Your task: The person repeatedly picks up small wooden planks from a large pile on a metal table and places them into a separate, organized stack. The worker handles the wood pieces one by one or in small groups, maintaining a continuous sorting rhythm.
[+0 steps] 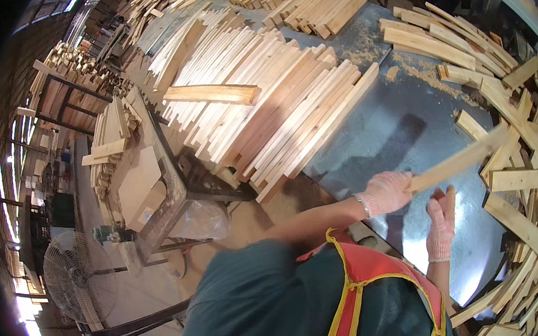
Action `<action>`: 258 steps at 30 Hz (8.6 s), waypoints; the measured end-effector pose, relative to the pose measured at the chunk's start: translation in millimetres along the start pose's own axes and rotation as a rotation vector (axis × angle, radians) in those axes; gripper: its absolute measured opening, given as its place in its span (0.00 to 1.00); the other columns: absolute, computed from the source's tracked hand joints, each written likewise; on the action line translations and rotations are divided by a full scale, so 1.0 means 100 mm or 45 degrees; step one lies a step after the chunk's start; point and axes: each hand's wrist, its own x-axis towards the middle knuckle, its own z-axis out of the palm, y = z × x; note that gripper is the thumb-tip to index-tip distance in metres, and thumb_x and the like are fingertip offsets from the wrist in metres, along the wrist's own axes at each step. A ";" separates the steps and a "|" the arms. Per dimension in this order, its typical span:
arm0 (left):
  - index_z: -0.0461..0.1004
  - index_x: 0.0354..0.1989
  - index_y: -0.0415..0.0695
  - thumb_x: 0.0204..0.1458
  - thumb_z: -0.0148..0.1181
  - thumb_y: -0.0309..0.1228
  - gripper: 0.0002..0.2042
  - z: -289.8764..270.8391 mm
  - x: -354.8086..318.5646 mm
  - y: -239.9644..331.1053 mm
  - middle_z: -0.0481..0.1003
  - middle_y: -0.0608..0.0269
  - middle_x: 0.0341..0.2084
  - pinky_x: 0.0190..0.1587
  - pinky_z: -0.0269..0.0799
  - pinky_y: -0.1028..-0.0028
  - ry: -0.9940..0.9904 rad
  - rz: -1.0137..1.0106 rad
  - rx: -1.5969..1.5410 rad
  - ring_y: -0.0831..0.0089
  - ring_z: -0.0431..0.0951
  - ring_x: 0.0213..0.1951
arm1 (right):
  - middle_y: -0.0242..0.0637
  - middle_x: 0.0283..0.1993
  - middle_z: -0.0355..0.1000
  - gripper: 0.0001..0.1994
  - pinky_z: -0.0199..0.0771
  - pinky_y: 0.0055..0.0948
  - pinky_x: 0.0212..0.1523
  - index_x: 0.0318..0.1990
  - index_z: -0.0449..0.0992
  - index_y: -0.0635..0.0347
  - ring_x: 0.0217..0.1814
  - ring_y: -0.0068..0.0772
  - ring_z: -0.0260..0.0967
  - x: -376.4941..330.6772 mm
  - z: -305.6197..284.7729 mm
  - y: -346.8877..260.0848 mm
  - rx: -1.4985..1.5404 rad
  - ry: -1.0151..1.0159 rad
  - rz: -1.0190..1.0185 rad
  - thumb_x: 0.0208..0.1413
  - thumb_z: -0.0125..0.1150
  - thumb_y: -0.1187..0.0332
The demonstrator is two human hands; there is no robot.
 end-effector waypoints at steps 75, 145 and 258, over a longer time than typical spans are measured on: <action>0.71 0.58 0.38 0.55 0.63 0.29 0.21 0.47 0.04 -0.35 0.81 0.49 0.41 0.43 0.82 0.57 -0.075 -0.195 0.168 0.55 0.84 0.39 | 0.32 0.37 0.70 0.30 0.69 0.28 0.36 0.58 0.73 0.60 0.35 0.23 0.65 -1.77 -1.75 0.22 0.294 0.924 0.401 0.55 0.74 0.51; 0.64 0.71 0.48 0.53 0.64 0.45 0.35 1.45 -0.11 0.68 0.72 0.51 0.59 0.56 0.72 0.52 -0.651 0.732 0.644 0.50 0.75 0.56 | 0.58 0.68 0.68 0.47 0.63 0.42 0.73 0.70 0.66 0.65 0.74 0.55 0.62 -0.40 -5.27 -1.01 -1.473 1.410 0.406 0.46 0.72 0.45; 0.70 0.61 0.36 0.46 0.72 0.37 0.33 0.27 -0.37 -0.60 0.80 0.51 0.44 0.47 0.83 0.61 -0.664 -0.439 -1.582 0.62 0.83 0.40 | 0.43 0.58 0.74 0.37 0.76 0.40 0.64 0.68 0.64 0.61 0.60 0.42 0.74 -1.32 -1.53 0.47 0.722 0.583 0.367 0.51 0.75 0.76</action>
